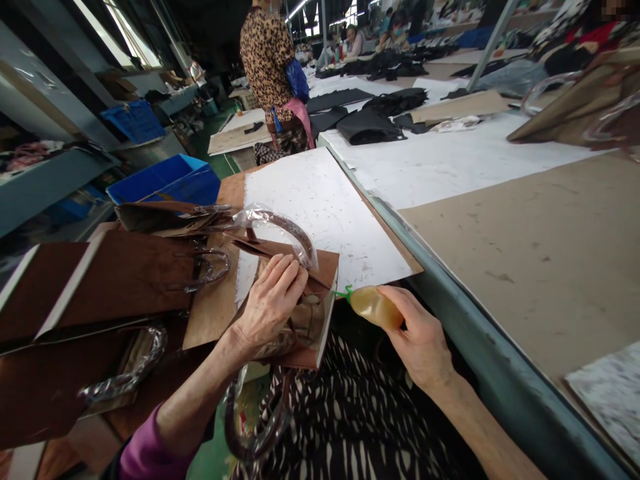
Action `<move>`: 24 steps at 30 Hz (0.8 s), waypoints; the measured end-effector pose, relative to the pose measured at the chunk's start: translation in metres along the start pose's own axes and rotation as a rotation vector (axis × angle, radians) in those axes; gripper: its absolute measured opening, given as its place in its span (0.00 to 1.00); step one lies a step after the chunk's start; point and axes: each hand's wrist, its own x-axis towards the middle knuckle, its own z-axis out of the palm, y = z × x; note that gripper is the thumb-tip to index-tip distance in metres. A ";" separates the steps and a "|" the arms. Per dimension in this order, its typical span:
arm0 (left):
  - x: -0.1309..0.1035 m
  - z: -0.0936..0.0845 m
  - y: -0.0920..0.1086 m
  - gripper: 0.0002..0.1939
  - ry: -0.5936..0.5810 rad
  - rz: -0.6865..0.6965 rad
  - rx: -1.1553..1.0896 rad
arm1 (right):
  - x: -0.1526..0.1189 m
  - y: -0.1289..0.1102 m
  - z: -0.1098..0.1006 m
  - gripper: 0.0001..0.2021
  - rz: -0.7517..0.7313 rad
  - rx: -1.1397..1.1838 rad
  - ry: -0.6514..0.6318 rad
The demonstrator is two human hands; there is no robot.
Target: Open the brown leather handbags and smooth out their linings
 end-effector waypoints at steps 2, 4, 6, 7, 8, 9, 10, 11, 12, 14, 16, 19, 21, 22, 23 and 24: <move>0.000 0.001 -0.001 0.16 0.009 -0.002 -0.010 | 0.004 0.004 0.003 0.18 -0.020 -0.010 -0.001; 0.000 0.002 -0.002 0.15 0.018 -0.006 -0.022 | 0.008 0.006 0.006 0.18 -0.030 -0.007 0.006; 0.000 0.002 -0.003 0.15 0.020 -0.011 -0.027 | 0.012 0.008 0.007 0.18 -0.028 -0.001 0.000; 0.000 0.002 -0.003 0.15 0.018 -0.012 -0.026 | 0.014 0.009 0.008 0.19 -0.023 0.002 -0.006; 0.000 0.002 -0.004 0.15 0.016 -0.012 -0.023 | 0.016 0.011 0.008 0.19 -0.016 0.004 -0.011; 0.001 0.002 -0.004 0.15 0.014 -0.010 -0.021 | 0.017 0.012 0.009 0.19 -0.012 0.005 -0.016; 0.001 0.001 -0.004 0.15 0.013 -0.008 -0.019 | 0.017 0.013 0.010 0.20 -0.012 0.005 -0.020; 0.002 0.000 -0.004 0.15 0.011 -0.006 -0.019 | 0.017 0.014 0.011 0.20 -0.019 0.002 -0.021; 0.002 0.000 -0.005 0.15 0.010 -0.006 -0.017 | 0.017 0.016 0.012 0.20 -0.027 -0.001 -0.024; 0.003 -0.001 -0.005 0.15 0.009 -0.009 -0.011 | 0.016 0.016 0.013 0.21 -0.044 -0.002 -0.024; 0.004 -0.001 -0.006 0.15 0.009 -0.013 -0.006 | 0.016 0.015 0.012 0.20 -0.033 0.015 -0.002; 0.005 0.000 -0.008 0.16 0.000 -0.016 -0.014 | 0.019 0.011 0.002 0.18 0.118 0.101 0.109; 0.005 0.001 -0.009 0.17 -0.005 -0.017 -0.019 | 0.022 0.010 -0.009 0.20 0.315 0.242 0.257; 0.006 0.001 -0.009 0.17 -0.006 -0.018 -0.020 | 0.024 0.011 -0.016 0.22 0.411 0.347 0.337; 0.006 0.001 -0.009 0.17 -0.007 -0.017 -0.020 | 0.026 0.012 -0.023 0.23 0.490 0.470 0.405; 0.007 0.002 -0.010 0.17 -0.005 -0.015 -0.019 | 0.027 0.014 -0.031 0.22 0.545 0.596 0.458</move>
